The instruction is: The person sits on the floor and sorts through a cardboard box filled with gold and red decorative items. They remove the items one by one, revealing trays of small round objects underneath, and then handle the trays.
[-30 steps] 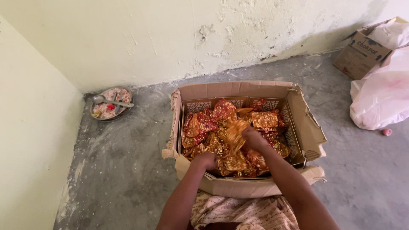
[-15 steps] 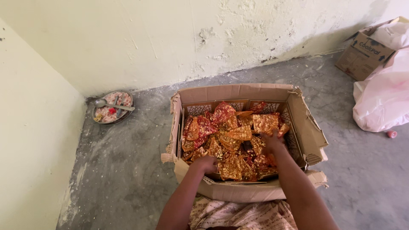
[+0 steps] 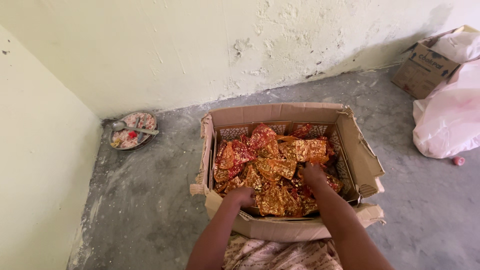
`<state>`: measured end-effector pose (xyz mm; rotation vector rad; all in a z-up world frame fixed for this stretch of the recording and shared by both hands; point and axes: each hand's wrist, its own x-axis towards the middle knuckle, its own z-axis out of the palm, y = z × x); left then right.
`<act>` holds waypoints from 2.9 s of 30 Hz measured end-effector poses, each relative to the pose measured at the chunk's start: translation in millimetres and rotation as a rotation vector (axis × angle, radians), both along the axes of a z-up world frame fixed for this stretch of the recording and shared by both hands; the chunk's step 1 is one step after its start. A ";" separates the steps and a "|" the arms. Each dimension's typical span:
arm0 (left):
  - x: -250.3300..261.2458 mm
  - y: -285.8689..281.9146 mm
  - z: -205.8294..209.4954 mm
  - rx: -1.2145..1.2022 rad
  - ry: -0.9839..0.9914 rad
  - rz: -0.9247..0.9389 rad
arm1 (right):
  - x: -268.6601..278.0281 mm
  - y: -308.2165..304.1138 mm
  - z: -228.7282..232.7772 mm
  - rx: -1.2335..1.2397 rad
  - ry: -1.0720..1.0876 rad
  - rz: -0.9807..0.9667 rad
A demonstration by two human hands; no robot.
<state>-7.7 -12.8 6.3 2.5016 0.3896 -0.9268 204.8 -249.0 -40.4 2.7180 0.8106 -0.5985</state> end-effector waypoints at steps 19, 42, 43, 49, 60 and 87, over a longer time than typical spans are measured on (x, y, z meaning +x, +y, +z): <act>-3.4 11.6 -18.4 -0.068 -0.222 -0.139 | -100.5 -297.2 113.6 1.250 -1.076 -0.511; -26.7 -13.0 46.8 0.012 -0.184 -0.126 | -90.8 -239.7 125.4 0.964 -0.296 -0.780; -25.7 -10.2 42.6 -0.002 -0.200 -0.126 | -80.0 -219.2 132.2 1.024 -0.233 -0.727; -15.8 2.9 15.3 -0.048 -0.167 -0.089 | 11.0 -84.2 87.9 0.521 0.151 -0.373; 1.2 8.1 -13.7 -0.073 -0.043 -0.060 | 29.4 -48.9 -12.0 0.052 0.214 -0.395; -2.4 -2.8 14.1 -0.059 -0.030 -0.042 | -36.8 -13.6 33.8 -0.042 0.214 -0.013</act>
